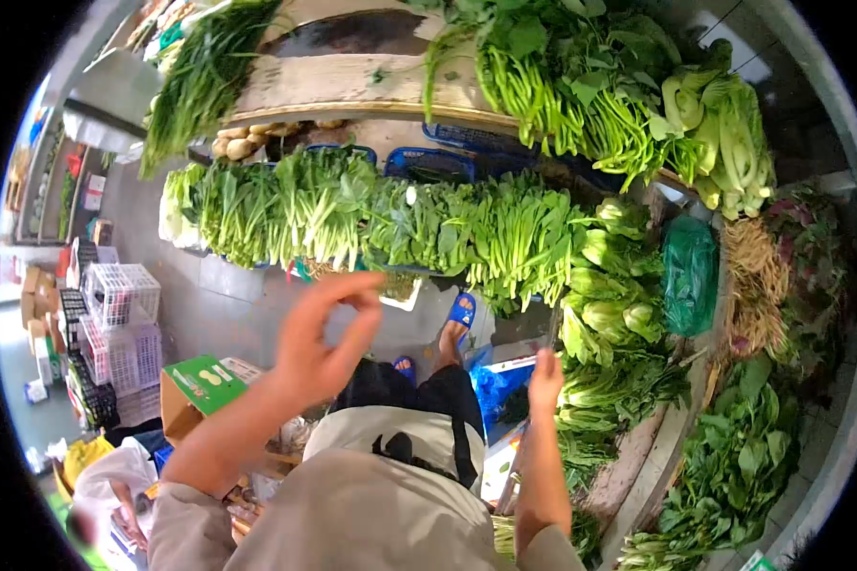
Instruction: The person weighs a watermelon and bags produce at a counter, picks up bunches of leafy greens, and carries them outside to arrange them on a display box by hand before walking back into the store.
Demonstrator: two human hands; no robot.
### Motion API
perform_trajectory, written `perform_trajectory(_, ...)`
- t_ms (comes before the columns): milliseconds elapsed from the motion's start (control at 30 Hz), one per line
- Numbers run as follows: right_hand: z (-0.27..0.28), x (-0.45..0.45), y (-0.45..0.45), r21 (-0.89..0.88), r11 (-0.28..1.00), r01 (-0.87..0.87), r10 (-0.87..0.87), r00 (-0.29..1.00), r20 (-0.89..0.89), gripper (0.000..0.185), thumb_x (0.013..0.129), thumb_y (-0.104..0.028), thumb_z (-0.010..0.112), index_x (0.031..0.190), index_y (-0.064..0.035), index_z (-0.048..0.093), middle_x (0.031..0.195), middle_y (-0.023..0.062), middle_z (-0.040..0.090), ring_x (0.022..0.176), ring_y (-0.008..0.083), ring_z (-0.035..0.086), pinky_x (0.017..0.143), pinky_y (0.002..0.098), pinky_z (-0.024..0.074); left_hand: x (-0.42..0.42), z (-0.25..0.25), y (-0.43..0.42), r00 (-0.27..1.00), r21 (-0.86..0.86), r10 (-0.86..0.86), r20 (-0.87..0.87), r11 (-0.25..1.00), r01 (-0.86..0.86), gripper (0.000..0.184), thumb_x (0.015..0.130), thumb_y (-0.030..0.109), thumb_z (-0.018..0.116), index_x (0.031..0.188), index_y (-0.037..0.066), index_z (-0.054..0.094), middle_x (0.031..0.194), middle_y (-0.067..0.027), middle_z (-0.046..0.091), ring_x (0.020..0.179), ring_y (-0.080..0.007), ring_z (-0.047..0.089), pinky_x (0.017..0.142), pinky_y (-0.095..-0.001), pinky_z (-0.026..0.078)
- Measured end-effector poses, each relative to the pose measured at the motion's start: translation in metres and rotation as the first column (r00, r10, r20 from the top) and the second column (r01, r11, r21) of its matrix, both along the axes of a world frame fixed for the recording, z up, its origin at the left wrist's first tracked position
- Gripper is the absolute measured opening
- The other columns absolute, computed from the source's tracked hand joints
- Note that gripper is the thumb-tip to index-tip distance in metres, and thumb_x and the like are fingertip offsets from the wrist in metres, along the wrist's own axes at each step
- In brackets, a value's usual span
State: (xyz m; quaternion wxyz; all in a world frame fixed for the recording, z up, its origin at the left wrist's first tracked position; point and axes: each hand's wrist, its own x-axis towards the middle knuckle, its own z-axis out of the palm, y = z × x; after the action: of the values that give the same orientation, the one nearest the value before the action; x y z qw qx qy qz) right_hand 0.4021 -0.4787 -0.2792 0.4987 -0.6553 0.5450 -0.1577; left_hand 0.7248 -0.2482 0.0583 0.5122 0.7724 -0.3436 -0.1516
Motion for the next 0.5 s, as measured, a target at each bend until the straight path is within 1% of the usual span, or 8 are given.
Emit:
perform_trajectory(33,-0.011,0.026,-0.034,-0.009,0.999,0.044,-0.043,0.988,0.147,0.034,0.103,-0.03,0.066,0.112,0.002,0.066,0.105,0.0112,0.071,0.099,0.0196,0.065,0.093,0.0336,0.0503,0.002,-0.062,-0.009,0.985,0.092,0.052,-0.162,0.995,-0.037,0.038,0.096,0.009,0.073,0.132,0.004,0.062,0.097,-0.0083,0.07,0.088,-0.0175,0.067,0.082,-0.0322,0.054)
perform_trajectory(100,-0.011,0.062,-0.089,0.035,0.999,0.03,-0.029,0.999,-0.026,0.06,0.1,-0.048,0.066,0.13,0.004,0.063,0.126,0.0201,0.068,0.118,0.0265,0.062,0.104,0.0367,0.0458,-0.007,-0.153,0.01,0.834,0.425,0.183,-0.52,0.903,0.067,0.046,0.097,0.019,0.075,0.138,0.006,0.059,0.118,-0.0089,0.068,0.106,-0.0183,0.067,0.097,-0.0318,0.052)
perform_trajectory(233,-0.021,0.127,-0.162,0.037,0.999,0.024,-0.017,0.983,-0.181,0.086,0.095,-0.067,0.06,0.135,0.009,0.057,0.136,0.0268,0.062,0.13,0.0355,0.057,0.109,0.041,0.0423,-0.036,-0.253,-0.007,0.829,0.385,0.078,-0.554,0.907,0.173,0.051,0.098,0.026,0.073,0.14,0.003,0.057,0.128,-0.014,0.065,0.114,-0.0224,0.065,0.102,-0.0341,0.049)
perform_trajectory(300,-0.015,0.155,-0.177,0.166,0.986,0.026,0.015,0.97,-0.242,0.095,0.093,-0.074,0.056,0.139,0.0098,0.054,0.141,0.0287,0.057,0.134,0.0374,0.053,0.111,0.0422,0.0403,-0.032,-0.284,-0.045,0.934,0.486,-0.024,-0.356,0.849,0.206,0.062,0.097,0.04,0.073,0.142,0.0,0.055,0.139,-0.0202,0.059,0.127,-0.0287,0.059,0.108,-0.0389,0.046)
perform_trajectory(367,-0.038,0.175,-0.179,0.24,0.962,0.129,-0.045,0.944,-0.326,0.114,0.088,-0.084,0.05,0.15,0.0106,0.043,0.154,0.0315,0.044,0.142,0.0382,0.045,0.115,0.0442,0.0362,-0.015,-0.299,-0.095,0.814,0.451,0.076,-0.575,0.86,0.239,0.081,0.093,0.06,0.068,0.141,-0.003,0.052,0.134,-0.0244,0.062,0.129,-0.0351,0.057,0.11,-0.046,0.043)
perform_trajectory(400,-0.044,0.181,-0.172,0.325,0.928,0.18,-0.07,0.944,-0.322,0.124,0.085,-0.087,0.049,0.157,0.0111,0.028,0.16,0.0322,0.035,0.147,0.0393,0.039,0.119,0.0437,0.0325,-0.032,-0.35,-0.109,0.77,0.407,0.172,-0.615,0.905,0.123,0.087,0.092,0.062,0.069,0.144,-0.005,0.048,0.14,-0.0267,0.057,0.133,-0.0363,0.054,0.111,-0.0455,0.041)
perform_trajectory(467,-0.052,0.205,-0.148,0.297,0.928,0.224,-0.061,0.879,-0.472,0.126,0.086,-0.086,0.05,0.159,0.0109,0.018,0.163,0.0322,0.029,0.15,0.0407,0.033,0.122,0.0429,0.0283,-0.036,-0.388,-0.141,0.701,0.369,0.28,-0.656,0.929,-0.026,0.094,0.09,0.063,0.07,0.147,-0.007,0.043,0.146,-0.029,0.052,0.137,-0.0375,0.051,0.113,-0.0449,0.04)
perform_trajectory(500,-0.048,0.214,-0.132,0.285,0.941,0.185,-0.082,0.937,-0.339,0.127,0.087,-0.084,0.053,0.159,0.0117,0.013,0.164,0.0324,0.025,0.152,0.0405,0.03,0.124,0.042,0.0253,-0.014,-0.358,-0.163,0.606,0.35,0.274,-0.747,0.937,0.008,0.104,0.089,0.073,0.061,0.151,-0.008,0.037,0.15,-0.0315,0.047,0.141,-0.0409,0.046,0.117,-0.047,0.036)
